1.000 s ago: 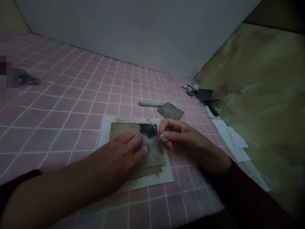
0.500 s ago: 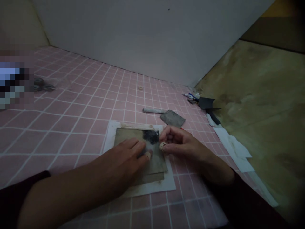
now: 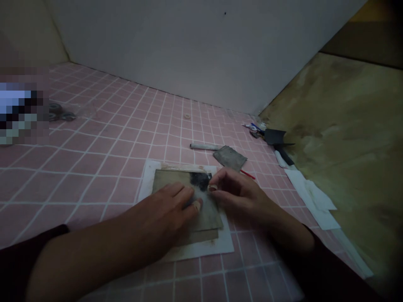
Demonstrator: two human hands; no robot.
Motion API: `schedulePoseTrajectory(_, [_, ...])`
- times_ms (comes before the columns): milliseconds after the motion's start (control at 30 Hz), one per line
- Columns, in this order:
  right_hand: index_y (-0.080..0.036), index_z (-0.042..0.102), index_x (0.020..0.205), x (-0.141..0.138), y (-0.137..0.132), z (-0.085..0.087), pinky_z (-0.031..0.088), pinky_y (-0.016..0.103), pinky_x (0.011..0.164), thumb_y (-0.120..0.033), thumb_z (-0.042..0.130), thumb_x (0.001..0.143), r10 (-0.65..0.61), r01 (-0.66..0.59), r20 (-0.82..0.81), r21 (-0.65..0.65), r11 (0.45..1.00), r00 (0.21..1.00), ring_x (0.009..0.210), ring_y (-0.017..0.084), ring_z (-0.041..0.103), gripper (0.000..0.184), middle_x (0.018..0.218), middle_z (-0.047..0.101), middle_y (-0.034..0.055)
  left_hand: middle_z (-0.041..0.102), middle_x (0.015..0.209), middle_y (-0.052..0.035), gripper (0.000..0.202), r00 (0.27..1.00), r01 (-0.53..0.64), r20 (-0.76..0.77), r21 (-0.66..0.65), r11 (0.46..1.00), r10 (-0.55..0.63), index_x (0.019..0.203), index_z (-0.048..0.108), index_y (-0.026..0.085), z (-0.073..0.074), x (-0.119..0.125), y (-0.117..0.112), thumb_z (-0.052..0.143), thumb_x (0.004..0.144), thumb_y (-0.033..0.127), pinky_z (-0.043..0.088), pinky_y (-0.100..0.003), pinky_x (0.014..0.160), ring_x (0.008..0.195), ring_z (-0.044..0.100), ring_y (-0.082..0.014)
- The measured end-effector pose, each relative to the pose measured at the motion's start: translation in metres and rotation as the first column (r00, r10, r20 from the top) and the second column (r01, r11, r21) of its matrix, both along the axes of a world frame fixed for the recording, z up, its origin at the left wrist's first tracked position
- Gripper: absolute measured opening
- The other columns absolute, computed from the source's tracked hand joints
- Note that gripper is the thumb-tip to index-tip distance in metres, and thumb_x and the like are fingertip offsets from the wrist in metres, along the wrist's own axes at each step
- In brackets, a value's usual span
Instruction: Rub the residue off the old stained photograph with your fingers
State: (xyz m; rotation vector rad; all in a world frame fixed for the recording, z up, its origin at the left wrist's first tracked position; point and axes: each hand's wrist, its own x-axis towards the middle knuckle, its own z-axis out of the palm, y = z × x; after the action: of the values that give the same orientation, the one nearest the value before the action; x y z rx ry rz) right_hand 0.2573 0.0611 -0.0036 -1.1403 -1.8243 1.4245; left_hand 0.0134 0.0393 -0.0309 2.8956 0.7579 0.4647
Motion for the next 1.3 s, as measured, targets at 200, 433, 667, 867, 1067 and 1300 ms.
schedulePoseTrajectory(200, [-0.021, 0.060, 0.095, -0.002, 0.002, 0.000, 0.045, 0.024, 0.070, -0.028, 0.071, 0.087, -0.072, 0.059, -0.121, -0.105, 0.993, 0.990, 0.077, 0.011, 0.055, 0.015, 0.087, 0.059, -0.0004, 0.056, 0.117, -0.0140, 0.031, 1.000, -0.004, -0.027, -0.013, 1.000, 0.004, 0.117, 0.057, 0.013, 0.001, -0.002, 0.000, 0.046, 0.088, 0.007, 0.052, -0.044, 0.086, 0.096, 0.051, -0.0247])
schedulePoseTrajectory(433, [-0.020, 0.063, 0.096, -0.006, -0.001, 0.004, 0.047, 0.025, 0.069, -0.026, 0.071, 0.086, -0.116, 0.090, -0.149, -0.175, 0.980, 0.982, 0.074, 0.011, 0.057, 0.014, 0.086, 0.060, -0.0003, 0.056, 0.115, -0.0148, 0.033, 0.999, 0.000, -0.052, -0.007, 1.000, -0.001, 0.119, 0.056, 0.011, 0.003, 0.000, 0.000, 0.046, 0.088, 0.007, 0.053, -0.044, 0.082, 0.093, 0.052, -0.0250])
schedulePoseTrajectory(667, [-0.021, 0.064, 0.098, 0.002, 0.003, 0.000, 0.044, 0.027, 0.069, -0.028, 0.061, 0.092, -0.059, 0.050, 0.078, 0.113, 0.992, 0.995, 0.081, 0.015, 0.055, 0.009, 0.091, 0.061, 0.0024, 0.055, 0.117, -0.0153, 0.034, 0.999, -0.003, -0.053, -0.009, 1.000, 0.003, 0.120, 0.056, 0.011, 0.003, 0.000, -0.001, 0.044, 0.089, 0.006, 0.052, -0.045, 0.086, 0.098, 0.051, -0.0259])
schedulePoseTrajectory(867, [-0.021, 0.060, 0.094, -0.005, 0.001, 0.005, 0.044, 0.030, 0.071, -0.017, 0.055, 0.092, -0.046, -0.119, 0.387, 0.391, 0.912, 0.921, 0.079, 0.016, 0.057, 0.007, 0.087, 0.062, 0.0030, 0.056, 0.115, -0.0155, 0.029, 0.999, 0.000, -0.054, 0.008, 1.000, 0.001, 0.117, 0.057, 0.010, 0.004, 0.001, -0.001, 0.047, 0.090, 0.009, 0.051, -0.043, 0.085, 0.094, 0.050, -0.0252])
schedulePoseTrajectory(1067, [-0.020, 0.056, 0.091, -0.009, 0.000, 0.003, 0.044, 0.030, 0.067, -0.016, 0.053, 0.091, -0.073, -0.148, 0.470, 0.418, 0.896, 0.880, 0.074, 0.016, 0.055, 0.005, 0.084, 0.060, 0.0030, 0.057, 0.109, -0.0116, 0.024, 0.999, -0.026, -0.035, 0.003, 1.000, 0.026, 0.112, 0.058, 0.014, 0.003, 0.000, -0.002, 0.051, 0.089, 0.010, 0.049, -0.040, 0.084, 0.093, 0.051, -0.0238])
schedulePoseTrajectory(1300, [-0.020, 0.061, 0.094, -0.006, 0.009, 0.017, 0.045, 0.027, 0.065, -0.029, 0.063, 0.091, 0.084, -0.084, 0.253, -0.011, 0.996, 0.964, 0.074, 0.014, 0.055, 0.010, 0.082, 0.059, 0.0010, 0.056, 0.098, -0.0066, 0.020, 0.999, -0.002, 0.037, 0.029, 1.000, 0.001, 0.104, 0.059, 0.015, 0.001, -0.001, -0.002, 0.053, 0.086, 0.008, 0.045, -0.036, 0.081, 0.088, 0.050, -0.0214])
